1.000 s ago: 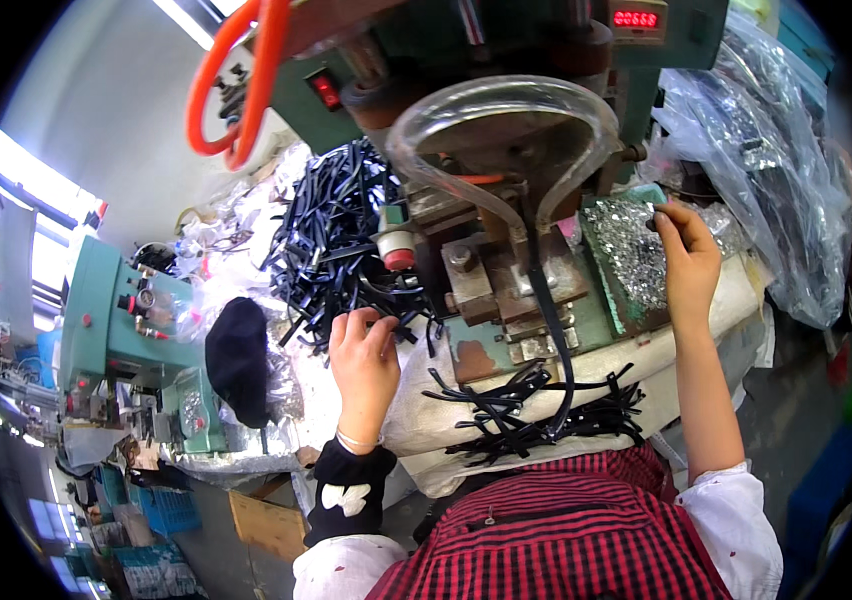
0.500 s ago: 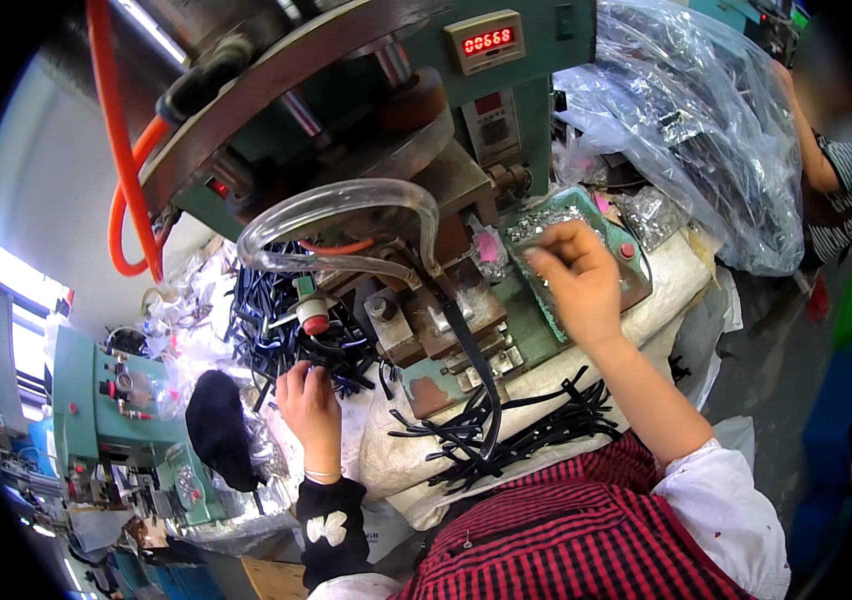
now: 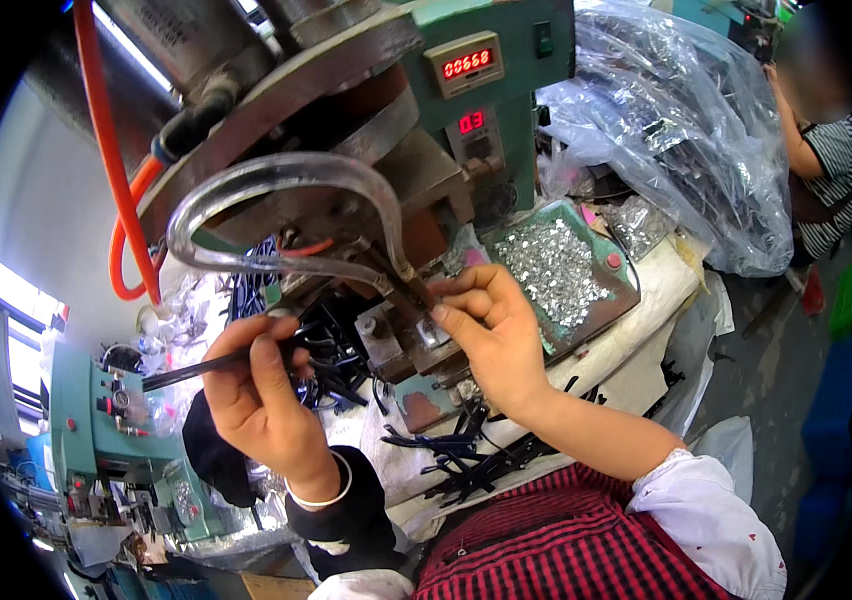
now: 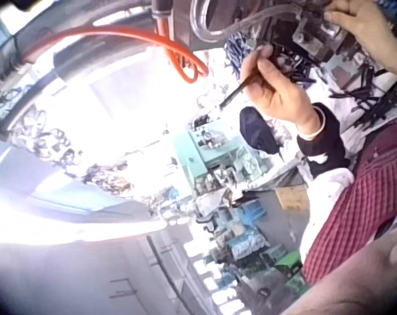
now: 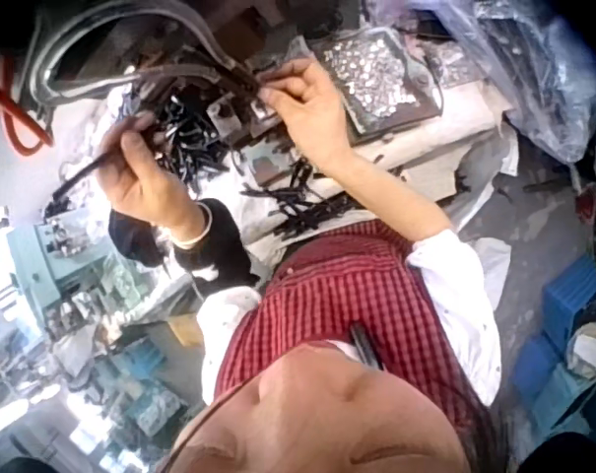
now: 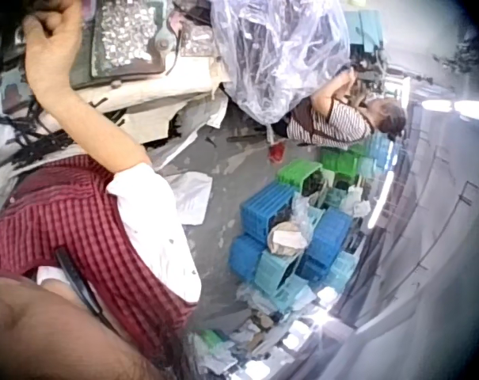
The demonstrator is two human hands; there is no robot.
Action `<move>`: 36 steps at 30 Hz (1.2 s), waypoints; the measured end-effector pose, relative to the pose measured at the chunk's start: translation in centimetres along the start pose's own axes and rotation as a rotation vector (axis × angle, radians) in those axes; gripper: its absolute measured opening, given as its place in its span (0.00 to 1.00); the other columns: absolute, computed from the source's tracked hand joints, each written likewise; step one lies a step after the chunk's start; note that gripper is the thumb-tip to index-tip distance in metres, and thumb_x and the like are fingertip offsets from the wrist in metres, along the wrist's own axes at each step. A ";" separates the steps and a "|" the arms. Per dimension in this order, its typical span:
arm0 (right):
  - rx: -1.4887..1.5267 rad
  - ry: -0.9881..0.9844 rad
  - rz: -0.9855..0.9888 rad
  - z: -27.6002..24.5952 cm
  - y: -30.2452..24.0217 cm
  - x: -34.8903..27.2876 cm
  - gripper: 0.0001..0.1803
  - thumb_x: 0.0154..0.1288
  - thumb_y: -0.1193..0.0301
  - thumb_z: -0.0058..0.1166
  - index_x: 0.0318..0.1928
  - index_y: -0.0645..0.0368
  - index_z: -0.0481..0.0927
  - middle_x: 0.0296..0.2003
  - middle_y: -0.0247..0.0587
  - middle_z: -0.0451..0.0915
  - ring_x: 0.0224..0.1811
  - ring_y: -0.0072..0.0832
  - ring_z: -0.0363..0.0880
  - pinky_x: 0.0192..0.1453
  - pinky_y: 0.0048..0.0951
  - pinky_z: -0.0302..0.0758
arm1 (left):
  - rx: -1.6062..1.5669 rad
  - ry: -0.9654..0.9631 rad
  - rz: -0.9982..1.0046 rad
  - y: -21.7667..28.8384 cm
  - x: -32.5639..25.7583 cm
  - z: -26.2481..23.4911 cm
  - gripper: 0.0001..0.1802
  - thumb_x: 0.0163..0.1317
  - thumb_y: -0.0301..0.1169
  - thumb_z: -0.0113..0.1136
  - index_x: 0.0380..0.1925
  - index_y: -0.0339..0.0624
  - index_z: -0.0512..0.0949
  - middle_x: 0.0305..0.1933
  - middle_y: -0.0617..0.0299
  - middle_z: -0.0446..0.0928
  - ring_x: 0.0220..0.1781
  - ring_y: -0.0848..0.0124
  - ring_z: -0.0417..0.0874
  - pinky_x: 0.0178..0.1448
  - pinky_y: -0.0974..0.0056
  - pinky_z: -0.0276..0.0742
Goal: The person repeatedly picks black cable segments and small metallic components, inserts them into a press machine, and removes the assembled units. The process is continuous and repetitive, with the person handling items one at a time and placing finished pieces aside.
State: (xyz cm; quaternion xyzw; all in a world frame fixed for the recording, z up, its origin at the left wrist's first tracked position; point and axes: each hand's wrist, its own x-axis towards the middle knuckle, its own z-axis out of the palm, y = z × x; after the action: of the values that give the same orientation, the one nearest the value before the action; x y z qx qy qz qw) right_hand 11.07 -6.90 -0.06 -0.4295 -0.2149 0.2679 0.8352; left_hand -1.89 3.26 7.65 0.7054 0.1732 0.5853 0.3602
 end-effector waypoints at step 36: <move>-1.223 -0.103 -0.466 -7.4 -3.1 2.5 0.18 0.59 0.70 0.64 0.51 0.57 0.84 0.58 0.57 0.76 0.68 0.52 0.69 0.70 0.47 0.67 | -0.745 -0.714 -1.124 2.8 -6.4 2.0 0.18 0.81 0.38 0.37 0.47 0.34 0.71 0.23 0.50 0.80 0.16 0.73 0.72 0.23 0.72 0.65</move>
State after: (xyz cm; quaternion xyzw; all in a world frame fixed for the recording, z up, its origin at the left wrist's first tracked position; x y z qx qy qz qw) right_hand 18.15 -11.22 -1.13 -0.7557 -0.4556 -0.0701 0.4653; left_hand -2.14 -3.55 5.02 0.4895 0.1702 0.0700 0.8524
